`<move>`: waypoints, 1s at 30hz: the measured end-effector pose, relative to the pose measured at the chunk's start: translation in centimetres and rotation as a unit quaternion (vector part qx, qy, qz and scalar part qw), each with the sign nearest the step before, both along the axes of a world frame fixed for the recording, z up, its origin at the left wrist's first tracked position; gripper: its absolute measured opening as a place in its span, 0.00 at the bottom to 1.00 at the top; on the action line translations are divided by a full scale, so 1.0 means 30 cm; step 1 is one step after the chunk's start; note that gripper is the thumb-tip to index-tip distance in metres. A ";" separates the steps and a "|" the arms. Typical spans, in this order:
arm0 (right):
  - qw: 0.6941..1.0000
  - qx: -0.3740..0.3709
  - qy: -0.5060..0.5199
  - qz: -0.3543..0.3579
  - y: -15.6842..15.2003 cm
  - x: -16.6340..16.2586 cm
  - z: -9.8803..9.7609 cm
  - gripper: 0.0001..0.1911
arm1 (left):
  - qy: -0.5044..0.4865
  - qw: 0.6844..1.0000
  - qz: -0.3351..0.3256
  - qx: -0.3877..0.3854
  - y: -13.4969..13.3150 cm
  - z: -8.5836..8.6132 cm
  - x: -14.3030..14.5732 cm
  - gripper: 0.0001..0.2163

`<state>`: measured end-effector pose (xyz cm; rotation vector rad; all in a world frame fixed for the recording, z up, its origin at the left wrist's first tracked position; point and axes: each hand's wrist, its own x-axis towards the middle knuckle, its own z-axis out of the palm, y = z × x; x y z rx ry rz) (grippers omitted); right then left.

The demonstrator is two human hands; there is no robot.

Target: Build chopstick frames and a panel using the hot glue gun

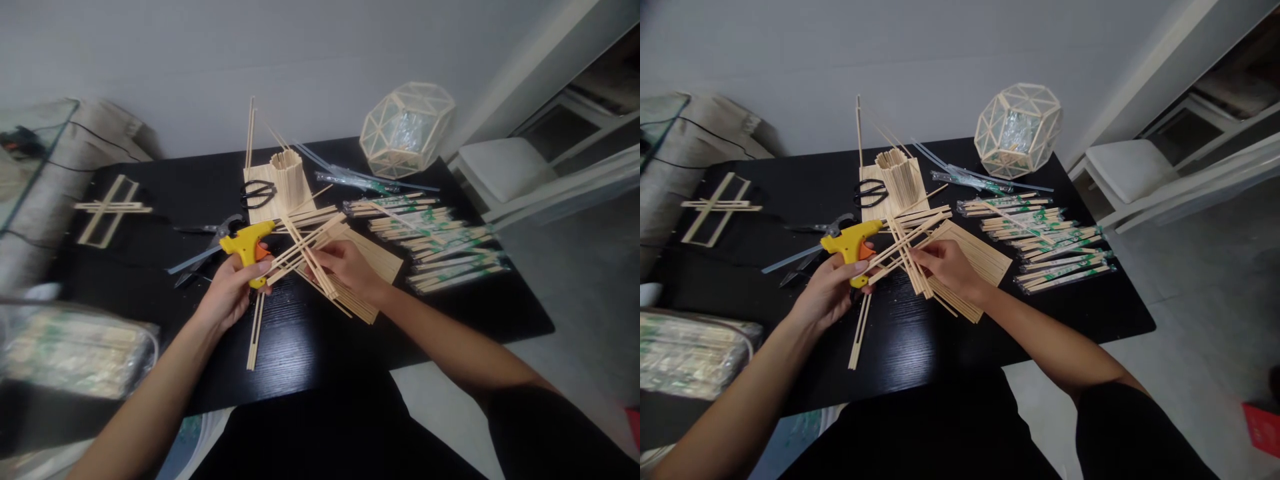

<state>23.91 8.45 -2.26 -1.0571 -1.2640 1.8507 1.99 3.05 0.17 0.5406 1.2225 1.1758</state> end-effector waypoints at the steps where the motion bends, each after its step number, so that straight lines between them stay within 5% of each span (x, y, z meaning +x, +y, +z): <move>1: 1.000 0.001 -0.002 -0.002 0.000 -0.001 0.001 0.26 | 0.003 1.000 0.000 -0.001 0.000 -0.001 0.000 0.31; 30: 1.000 0.005 0.001 -0.007 0.001 -0.006 -0.019 0.24 | 0.049 0.997 -0.026 0.054 -0.014 -0.007 0.006 0.25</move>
